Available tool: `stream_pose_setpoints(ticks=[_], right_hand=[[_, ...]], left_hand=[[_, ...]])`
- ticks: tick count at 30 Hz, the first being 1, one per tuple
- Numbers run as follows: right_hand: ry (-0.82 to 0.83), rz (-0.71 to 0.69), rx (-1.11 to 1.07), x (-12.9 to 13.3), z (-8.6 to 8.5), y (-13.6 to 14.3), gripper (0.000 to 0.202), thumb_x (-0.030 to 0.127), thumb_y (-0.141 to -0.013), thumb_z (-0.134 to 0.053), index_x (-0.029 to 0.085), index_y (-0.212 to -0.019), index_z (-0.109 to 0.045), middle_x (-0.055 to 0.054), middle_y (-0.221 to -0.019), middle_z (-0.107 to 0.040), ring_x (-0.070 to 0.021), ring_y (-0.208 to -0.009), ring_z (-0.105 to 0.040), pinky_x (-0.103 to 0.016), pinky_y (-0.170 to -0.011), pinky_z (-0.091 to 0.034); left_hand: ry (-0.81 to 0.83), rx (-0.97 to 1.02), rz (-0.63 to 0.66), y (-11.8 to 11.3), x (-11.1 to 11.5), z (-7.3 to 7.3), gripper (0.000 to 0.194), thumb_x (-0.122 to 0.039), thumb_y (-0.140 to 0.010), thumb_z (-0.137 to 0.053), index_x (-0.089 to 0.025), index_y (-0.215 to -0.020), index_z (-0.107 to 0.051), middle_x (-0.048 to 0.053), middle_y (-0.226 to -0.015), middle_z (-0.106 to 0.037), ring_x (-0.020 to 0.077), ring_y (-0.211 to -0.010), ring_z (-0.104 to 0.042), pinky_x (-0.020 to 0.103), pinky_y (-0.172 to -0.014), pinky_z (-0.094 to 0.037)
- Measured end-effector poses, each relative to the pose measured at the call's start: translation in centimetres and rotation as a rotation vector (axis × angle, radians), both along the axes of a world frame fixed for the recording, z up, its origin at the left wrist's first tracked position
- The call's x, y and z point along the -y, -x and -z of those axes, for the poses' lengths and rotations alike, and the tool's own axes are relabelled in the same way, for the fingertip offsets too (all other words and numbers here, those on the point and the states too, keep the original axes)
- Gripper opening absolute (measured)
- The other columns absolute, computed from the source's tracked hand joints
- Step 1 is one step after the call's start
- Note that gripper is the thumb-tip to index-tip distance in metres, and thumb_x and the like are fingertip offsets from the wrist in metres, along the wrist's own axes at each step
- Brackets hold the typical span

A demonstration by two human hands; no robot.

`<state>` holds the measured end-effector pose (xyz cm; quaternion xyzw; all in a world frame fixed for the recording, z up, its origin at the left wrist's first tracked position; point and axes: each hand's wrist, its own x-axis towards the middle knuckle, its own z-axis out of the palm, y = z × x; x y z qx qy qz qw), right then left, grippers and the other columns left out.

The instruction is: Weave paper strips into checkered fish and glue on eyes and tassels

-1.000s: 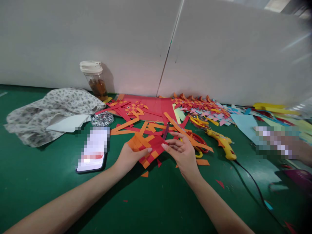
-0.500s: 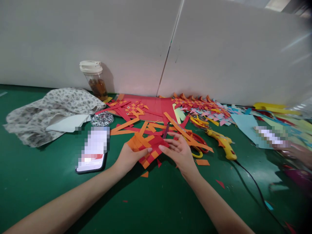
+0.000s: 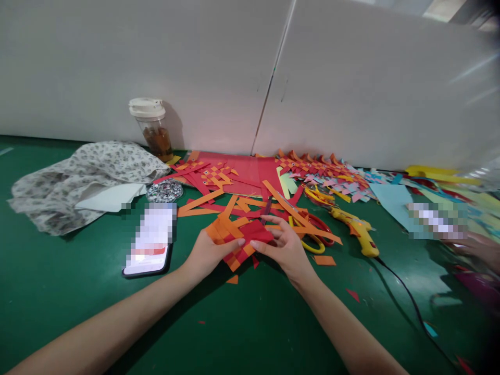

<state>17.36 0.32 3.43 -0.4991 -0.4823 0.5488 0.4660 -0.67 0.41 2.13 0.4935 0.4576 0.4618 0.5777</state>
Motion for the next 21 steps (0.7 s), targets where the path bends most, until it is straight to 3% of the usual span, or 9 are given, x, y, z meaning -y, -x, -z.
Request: stream_pose_setpoints(ticks=[9, 17, 21], right_hand=[[-0.075, 0.053, 0.232, 0.04, -0.16, -0.13, 0.051, 0.035, -0.061, -0.080, 0.020, -0.104, -0.057, 0.000, -0.073, -0.067, -0.0176, -0.072, -0.068, -0.033, -0.073, -0.053], [-0.087, -0.005, 0.242, 0.31, -0.47, -0.03, 0.047, 0.037, -0.064, -0.078, 0.021, -0.103, -0.057, -0.003, -0.081, -0.069, -0.0186, -0.075, -0.068, -0.031, -0.069, -0.053], [-0.138, -0.029, 0.370, 0.44, -0.63, 0.02, 0.040, 0.037, -0.068, -0.074, 0.021, -0.103, -0.061, 0.007, -0.055, -0.052, -0.0125, -0.054, -0.054, -0.025, -0.054, -0.044]], left_hand=[[-0.028, -0.054, 0.057, -0.08, -0.03, -0.30, 0.033, -0.024, -0.069, -0.074, -0.016, -0.100, -0.067, 0.007, -0.106, -0.073, 0.0237, -0.098, -0.068, 0.037, -0.088, -0.053], [-0.019, -0.056, 0.055, -0.07, 0.05, -0.27, 0.025, -0.027, -0.071, -0.072, -0.017, -0.094, -0.067, 0.006, -0.100, -0.073, 0.0214, -0.091, -0.069, 0.034, -0.080, -0.055], [-0.043, -0.075, 0.104, -0.04, 0.08, -0.30, 0.025, -0.026, -0.071, -0.073, -0.018, -0.093, -0.066, 0.004, -0.098, -0.073, 0.0205, -0.091, -0.068, 0.033, -0.082, -0.054]])
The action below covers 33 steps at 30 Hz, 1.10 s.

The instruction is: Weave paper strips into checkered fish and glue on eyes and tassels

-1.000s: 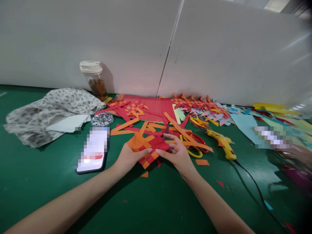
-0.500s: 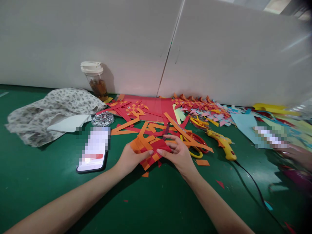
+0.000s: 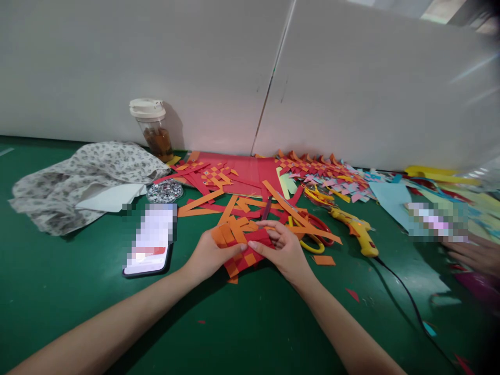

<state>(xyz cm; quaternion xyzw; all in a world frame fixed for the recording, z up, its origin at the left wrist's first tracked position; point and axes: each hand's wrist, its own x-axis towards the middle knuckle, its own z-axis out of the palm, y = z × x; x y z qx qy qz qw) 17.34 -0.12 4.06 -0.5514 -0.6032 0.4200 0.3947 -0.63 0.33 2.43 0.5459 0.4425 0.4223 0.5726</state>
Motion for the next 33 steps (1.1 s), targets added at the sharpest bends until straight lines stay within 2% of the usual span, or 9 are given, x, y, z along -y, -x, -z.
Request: stream_pose_setpoints(ticks=[2, 6, 10, 15, 18, 21, 24, 29, 33], right_hand=[[-0.021, 0.007, 0.021, 0.0, 0.1, 0.0, 0.036, 0.038, -0.070, -0.072, 0.021, -0.101, -0.062, 0.009, -0.050, -0.042, -0.0113, -0.050, -0.047, -0.024, -0.050, -0.039], [-0.027, 0.017, 0.000, -0.2, 0.4, -0.1, 0.034, 0.039, -0.070, -0.072, 0.021, -0.097, -0.062, 0.005, -0.058, -0.052, -0.0119, -0.054, -0.049, -0.024, -0.051, -0.039], [-0.013, 0.043, 0.046, -0.2, 0.4, -0.1, 0.033, 0.038, -0.069, -0.073, 0.022, -0.095, -0.063, 0.005, -0.058, -0.054, -0.0130, -0.055, -0.052, -0.025, -0.052, -0.040], [0.025, 0.025, 0.009, 0.1, 0.6, 0.5, 0.031, 0.034, -0.068, -0.074, 0.021, -0.093, -0.063, 0.002, -0.065, -0.063, -0.0163, -0.064, -0.061, -0.028, -0.060, -0.048], [0.046, -0.001, -0.057, 0.1, 1.4, 0.8, 0.030, 0.031, -0.068, -0.072, 0.021, -0.094, -0.061, 0.000, -0.076, -0.070, -0.0182, -0.073, -0.067, -0.030, -0.067, -0.052], [0.034, -0.012, -0.068, 0.1, 2.2, 1.0, 0.029, 0.028, -0.068, -0.071, 0.021, -0.094, -0.059, -0.002, -0.083, -0.072, -0.0198, -0.079, -0.069, -0.032, -0.072, -0.054], [0.019, -0.018, -0.061, 0.1, 2.5, 1.0, 0.028, 0.025, -0.069, -0.070, 0.021, -0.094, -0.059, -0.003, -0.086, -0.073, -0.0207, -0.083, -0.070, -0.033, -0.075, -0.054], [0.034, -0.051, -0.056, 0.2, 1.9, 0.8, 0.025, 0.024, -0.073, -0.066, 0.020, -0.096, -0.058, -0.005, -0.087, -0.074, -0.0209, -0.083, -0.071, -0.032, -0.073, -0.055], [0.047, -0.043, -0.005, 0.3, 1.7, 0.8, 0.027, 0.026, -0.074, -0.066, 0.020, -0.099, -0.058, -0.003, -0.081, -0.072, -0.0195, -0.075, -0.069, -0.031, -0.069, -0.053]], left_hand=[[-0.015, -0.002, 0.011, -0.1, 0.1, 0.2, 0.025, -0.028, -0.071, -0.073, -0.018, -0.092, -0.065, 0.004, -0.099, -0.072, 0.0207, -0.092, -0.068, 0.034, -0.081, -0.054], [-0.071, 0.042, -0.101, -0.3, 0.3, 0.8, 0.035, -0.033, -0.074, -0.072, -0.020, -0.104, -0.058, 0.004, -0.101, -0.070, 0.0206, -0.091, -0.067, 0.035, -0.081, -0.055], [-0.247, 0.072, -0.230, -0.1, 0.3, 0.8, 0.040, -0.031, -0.085, -0.059, -0.024, -0.122, -0.046, 0.008, -0.126, -0.058, 0.0221, -0.117, -0.056, 0.040, -0.097, -0.047], [-0.616, -0.315, -0.328, 1.2, -0.1, -1.1, 0.047, -0.022, -0.085, -0.057, -0.026, -0.129, -0.041, 0.008, -0.143, -0.040, 0.0240, -0.135, -0.034, 0.048, -0.110, -0.030], [-0.823, -0.574, -0.182, 1.9, -0.5, -2.5, 0.033, -0.017, -0.085, -0.054, -0.023, -0.117, -0.052, 0.007, -0.130, -0.052, 0.0228, -0.125, -0.046, 0.044, -0.104, -0.039], [-0.921, -0.802, 0.027, 1.9, -0.2, -3.1, 0.019, -0.015, -0.087, -0.051, -0.019, -0.104, -0.059, 0.008, -0.117, -0.061, 0.0229, -0.112, -0.056, 0.040, -0.097, -0.045], [-0.934, -0.983, 0.198, 1.5, 1.0, -2.6, 0.026, -0.020, -0.091, -0.048, -0.015, -0.114, -0.057, 0.011, -0.122, -0.061, 0.0256, -0.116, -0.054, 0.042, -0.101, -0.042], [-0.861, -1.105, 0.374, 1.9, 3.2, -0.6, 0.061, -0.044, -0.094, -0.044, -0.012, -0.145, -0.029, 0.013, -0.148, -0.037, 0.0302, -0.137, -0.033, 0.048, -0.110, -0.030], [-0.816, -1.092, 0.511, 3.1, 3.7, 0.3, 0.066, -0.056, -0.094, -0.034, -0.028, -0.150, -0.013, 0.009, -0.155, -0.018, 0.0313, -0.142, -0.020, 0.054, -0.111, -0.023]])
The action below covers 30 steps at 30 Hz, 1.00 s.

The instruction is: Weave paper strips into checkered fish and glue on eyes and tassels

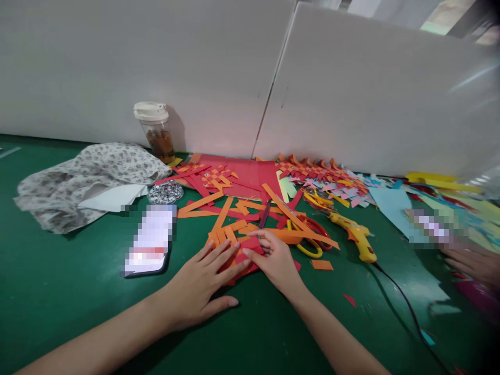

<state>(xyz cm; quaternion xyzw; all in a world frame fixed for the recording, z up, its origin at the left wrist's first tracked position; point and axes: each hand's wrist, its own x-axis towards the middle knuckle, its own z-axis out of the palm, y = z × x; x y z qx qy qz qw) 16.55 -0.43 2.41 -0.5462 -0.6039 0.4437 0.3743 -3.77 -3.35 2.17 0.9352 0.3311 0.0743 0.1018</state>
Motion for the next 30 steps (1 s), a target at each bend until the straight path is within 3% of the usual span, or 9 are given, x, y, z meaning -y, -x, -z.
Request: stream_pose_setpoints(ticks=[3, 8, 24, 30], right_hand=[[-0.006, 0.002, 0.017, 0.00, -0.01, 0.06, 0.027, 0.026, -0.074, -0.066, 0.020, -0.099, -0.058, -0.001, -0.076, -0.071, -0.0184, -0.072, -0.068, -0.029, -0.066, -0.052], [-0.017, 0.006, 0.062, -0.03, 0.05, 0.14, 0.027, 0.029, -0.074, -0.066, 0.021, -0.098, -0.059, 0.000, -0.073, -0.069, -0.0180, -0.068, -0.066, -0.028, -0.061, -0.051], [-0.064, 0.060, 0.154, 0.23, 0.02, 0.14, 0.027, 0.027, -0.073, -0.066, 0.023, -0.100, -0.061, -0.003, -0.083, -0.070, -0.0203, -0.079, -0.068, -0.032, -0.071, -0.055], [-0.114, 0.086, 0.163, -0.02, -0.06, -0.11, 0.020, 0.026, -0.074, -0.064, 0.021, -0.093, -0.061, -0.003, -0.076, -0.064, -0.0167, -0.069, -0.065, -0.027, -0.060, -0.055]], left_hand=[[0.048, -0.007, 0.030, 0.44, -0.21, 0.07, 0.065, -0.059, -0.093, -0.033, -0.035, -0.149, -0.012, 0.008, -0.156, -0.015, 0.0318, -0.142, -0.015, 0.057, -0.112, -0.018], [0.099, 0.002, 0.039, 0.52, -0.38, 0.07, 0.065, -0.061, -0.092, -0.033, -0.035, -0.148, -0.015, 0.008, -0.156, -0.016, 0.0314, -0.143, -0.014, 0.059, -0.112, -0.015], [0.079, 0.062, 0.048, 0.99, -0.17, 0.50, 0.065, -0.058, -0.091, -0.041, -0.035, -0.148, -0.019, 0.007, -0.156, -0.017, 0.0329, -0.141, -0.021, 0.057, -0.113, -0.016], [0.076, 0.054, 0.037, 0.87, -0.10, 0.36, 0.065, -0.058, -0.091, -0.039, -0.036, -0.148, -0.017, 0.005, -0.157, -0.014, 0.0326, -0.141, -0.021, 0.056, -0.112, -0.020]])
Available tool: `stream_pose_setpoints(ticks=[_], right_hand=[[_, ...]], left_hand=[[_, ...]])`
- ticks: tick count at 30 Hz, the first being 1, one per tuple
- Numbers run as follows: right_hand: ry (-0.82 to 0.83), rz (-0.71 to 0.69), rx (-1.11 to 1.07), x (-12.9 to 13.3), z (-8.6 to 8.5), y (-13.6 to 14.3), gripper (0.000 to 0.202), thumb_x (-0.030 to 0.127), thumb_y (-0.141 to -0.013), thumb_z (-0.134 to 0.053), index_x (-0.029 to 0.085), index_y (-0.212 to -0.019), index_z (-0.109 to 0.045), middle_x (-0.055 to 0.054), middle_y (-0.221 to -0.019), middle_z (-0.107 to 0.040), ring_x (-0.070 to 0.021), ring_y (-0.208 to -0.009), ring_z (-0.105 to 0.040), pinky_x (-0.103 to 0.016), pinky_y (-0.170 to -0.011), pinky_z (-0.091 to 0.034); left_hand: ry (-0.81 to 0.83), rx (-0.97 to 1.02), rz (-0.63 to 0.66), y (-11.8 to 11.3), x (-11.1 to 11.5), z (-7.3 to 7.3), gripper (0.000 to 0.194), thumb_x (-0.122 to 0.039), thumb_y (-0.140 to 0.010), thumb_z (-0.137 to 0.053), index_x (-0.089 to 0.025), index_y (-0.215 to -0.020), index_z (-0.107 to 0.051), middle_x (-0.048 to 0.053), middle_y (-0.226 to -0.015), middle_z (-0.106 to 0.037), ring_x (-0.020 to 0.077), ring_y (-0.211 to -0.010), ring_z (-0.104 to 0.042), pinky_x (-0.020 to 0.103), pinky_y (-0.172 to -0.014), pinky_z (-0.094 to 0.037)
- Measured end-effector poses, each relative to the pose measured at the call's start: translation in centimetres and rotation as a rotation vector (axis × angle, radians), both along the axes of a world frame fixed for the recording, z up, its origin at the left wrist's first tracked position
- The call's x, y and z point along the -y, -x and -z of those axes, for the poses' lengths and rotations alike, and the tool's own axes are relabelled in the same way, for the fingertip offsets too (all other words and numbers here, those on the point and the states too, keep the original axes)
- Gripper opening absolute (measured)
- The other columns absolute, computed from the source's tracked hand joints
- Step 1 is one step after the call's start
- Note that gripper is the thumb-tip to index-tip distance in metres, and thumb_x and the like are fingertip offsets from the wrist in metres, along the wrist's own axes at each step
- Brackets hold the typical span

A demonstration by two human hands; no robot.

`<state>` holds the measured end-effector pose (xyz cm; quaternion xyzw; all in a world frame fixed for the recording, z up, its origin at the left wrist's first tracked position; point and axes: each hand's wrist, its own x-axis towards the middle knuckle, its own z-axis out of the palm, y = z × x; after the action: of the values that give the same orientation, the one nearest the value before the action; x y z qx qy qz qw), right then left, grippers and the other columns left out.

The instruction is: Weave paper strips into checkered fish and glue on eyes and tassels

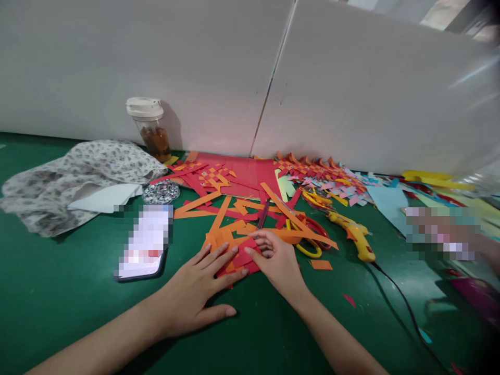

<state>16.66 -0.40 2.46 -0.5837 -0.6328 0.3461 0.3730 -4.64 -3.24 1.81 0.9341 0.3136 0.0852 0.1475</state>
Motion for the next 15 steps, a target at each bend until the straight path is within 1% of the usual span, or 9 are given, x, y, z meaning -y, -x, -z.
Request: stream_pose_setpoints(ticks=[3, 5, 7, 8, 10, 12, 15], right_hand=[[-0.006, -0.011, 0.002, -0.2, 0.1, -0.1, 0.017, 0.026, -0.074, -0.063, 0.021, -0.090, -0.062, -0.002, -0.076, -0.065, -0.0161, -0.069, -0.064, -0.027, -0.061, -0.055], [-0.013, -0.017, -0.003, -0.2, 0.3, -0.1, 0.017, 0.026, -0.074, -0.063, 0.021, -0.091, -0.062, -0.002, -0.077, -0.065, -0.0162, -0.069, -0.064, -0.027, -0.061, -0.055], [-0.025, -0.016, -0.013, -0.2, 0.4, -0.1, 0.017, 0.027, -0.074, -0.064, 0.021, -0.090, -0.062, -0.002, -0.078, -0.065, -0.0165, -0.070, -0.064, -0.028, -0.062, -0.055], [-0.026, -0.015, -0.017, -0.2, 0.4, -0.2, 0.017, 0.027, -0.074, -0.064, 0.021, -0.089, -0.062, -0.003, -0.078, -0.065, -0.0168, -0.071, -0.065, -0.028, -0.062, -0.055], [-0.022, -0.013, -0.021, -0.2, 0.5, -0.2, 0.017, 0.028, -0.073, -0.065, 0.022, -0.088, -0.062, -0.003, -0.077, -0.066, -0.0170, -0.071, -0.064, -0.028, -0.061, -0.055], [-0.010, -0.013, -0.022, -0.2, 0.5, -0.1, 0.016, 0.028, -0.073, -0.065, 0.022, -0.088, -0.062, -0.003, -0.077, -0.066, -0.0168, -0.070, -0.064, -0.027, -0.060, -0.055], [0.001, -0.011, -0.029, -0.2, 0.5, -0.2, 0.016, 0.027, -0.073, -0.064, 0.022, -0.088, -0.061, -0.002, -0.076, -0.066, -0.0163, -0.069, -0.064, -0.027, -0.059, -0.054]], left_hand=[[-0.032, 0.023, -0.001, 0.0, -0.1, -0.2, 0.066, -0.057, -0.091, -0.041, -0.035, -0.148, -0.016, 0.004, -0.157, -0.015, 0.0313, -0.141, -0.021, 0.053, -0.114, -0.018], [-0.058, 0.039, -0.027, 0.1, -0.4, -0.3, 0.063, -0.053, -0.093, -0.041, -0.034, -0.148, -0.017, 0.003, -0.157, -0.016, 0.0296, -0.142, -0.020, 0.051, -0.114, -0.017], [-0.081, 0.051, -0.086, 0.0, -1.1, -0.4, 0.055, -0.043, -0.096, -0.038, -0.033, -0.147, -0.021, 0.003, -0.156, -0.020, 0.0271, -0.142, -0.021, 0.051, -0.114, -0.017], [-0.089, 0.054, -0.119, -0.1, -1.6, -0.4, 0.050, -0.036, -0.097, -0.036, -0.031, -0.146, -0.026, 0.003, -0.156, -0.023, 0.0257, -0.142, -0.021, 0.051, -0.114, -0.018], [-0.094, 0.063, -0.169, -0.5, -2.8, -0.4, 0.041, -0.024, -0.096, -0.032, -0.027, -0.136, -0.041, 0.004, -0.152, -0.031, 0.0233, -0.141, -0.024, 0.050, -0.114, -0.019], [-0.091, 0.087, -0.205, -1.2, -3.9, -0.6, 0.033, -0.020, -0.094, -0.032, -0.023, -0.119, -0.052, 0.005, -0.146, -0.039, 0.0222, -0.138, -0.029, 0.050, -0.113, -0.021], [-0.095, 0.127, -0.224, -2.3, -5.2, -0.7, 0.025, -0.020, -0.092, -0.034, -0.020, -0.103, -0.056, 0.008, -0.140, -0.046, 0.0237, -0.134, -0.035, 0.049, -0.112, -0.023]])
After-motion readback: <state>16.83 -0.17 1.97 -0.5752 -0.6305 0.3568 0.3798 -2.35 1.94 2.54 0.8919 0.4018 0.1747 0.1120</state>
